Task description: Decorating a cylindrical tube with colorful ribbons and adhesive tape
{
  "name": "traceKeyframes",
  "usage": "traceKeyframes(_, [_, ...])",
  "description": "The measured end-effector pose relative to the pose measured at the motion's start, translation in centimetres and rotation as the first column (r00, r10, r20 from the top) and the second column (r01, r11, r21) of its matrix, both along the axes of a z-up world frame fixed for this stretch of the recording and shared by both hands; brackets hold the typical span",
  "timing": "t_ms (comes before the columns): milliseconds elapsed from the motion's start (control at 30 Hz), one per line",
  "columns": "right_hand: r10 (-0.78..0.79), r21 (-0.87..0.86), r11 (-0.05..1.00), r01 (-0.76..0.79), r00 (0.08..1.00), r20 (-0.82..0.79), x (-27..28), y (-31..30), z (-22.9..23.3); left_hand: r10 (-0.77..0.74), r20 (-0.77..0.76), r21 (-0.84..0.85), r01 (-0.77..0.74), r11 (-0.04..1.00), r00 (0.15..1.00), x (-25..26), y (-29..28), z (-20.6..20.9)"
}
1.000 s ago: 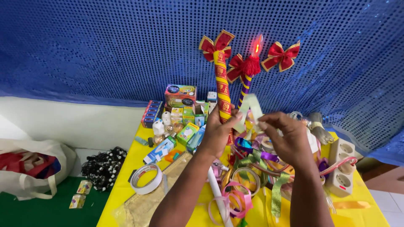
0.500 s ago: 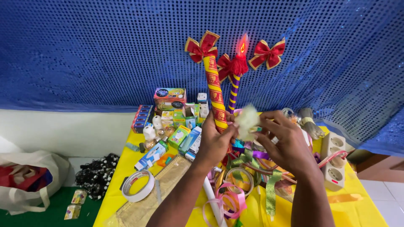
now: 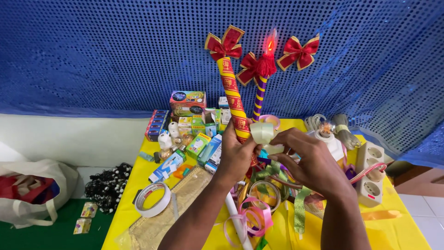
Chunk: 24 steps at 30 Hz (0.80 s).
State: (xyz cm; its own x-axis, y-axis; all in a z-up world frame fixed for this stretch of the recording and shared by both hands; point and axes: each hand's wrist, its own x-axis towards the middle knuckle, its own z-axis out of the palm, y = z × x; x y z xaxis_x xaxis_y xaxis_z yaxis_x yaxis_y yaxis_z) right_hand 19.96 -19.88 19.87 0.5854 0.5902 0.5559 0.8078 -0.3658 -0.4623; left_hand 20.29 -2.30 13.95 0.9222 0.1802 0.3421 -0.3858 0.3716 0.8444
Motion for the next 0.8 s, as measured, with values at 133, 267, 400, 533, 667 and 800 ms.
traceKeyframes(133, [0.044, 0.078, 0.996, -0.046, 0.999, 0.03, -0.1, 0.1, 0.3, -0.007, -0.034, -0.013, 0.006, 1.0, 0.999, 0.2, -0.1, -0.2])
traceKeyframes(267, [-0.081, 0.167, 0.984, 0.057, 0.987, 0.137, 0.5, -0.7, -0.4, -0.035, -0.039, -0.084, 0.032, 0.996, 0.999, 1.4, 0.1, -1.5])
traceKeyframes(400, [-0.209, 0.257, 0.952, 0.164, 0.965, 0.159, 1.0, -1.1, -1.1, -0.127, -0.052, -0.272, 0.108, 0.956, 0.991, 0.9, 0.3, 0.5])
traceKeyframes(533, [-0.219, 0.348, 0.926, 0.148, 0.96, 0.173, 1.3, -1.4, -2.4, -0.236, 0.017, -0.317, 0.229, 0.92, 0.972, 2.0, 0.9, -1.6])
traceKeyframes(667, [-0.284, 0.345, 0.915, 0.21, 0.942, 0.177, 1.1, -1.5, -2.1, -0.229, 0.035, -0.207, 0.231, 0.951, 0.973, 1.5, 0.7, -1.4])
traceKeyframes(800, [-0.33, 0.327, 0.905, 0.273, 0.934, 0.135, 1.5, -1.5, -2.3, -0.221, 0.084, 0.008, 0.221, 0.975, 0.972, 2.7, 0.9, -3.5])
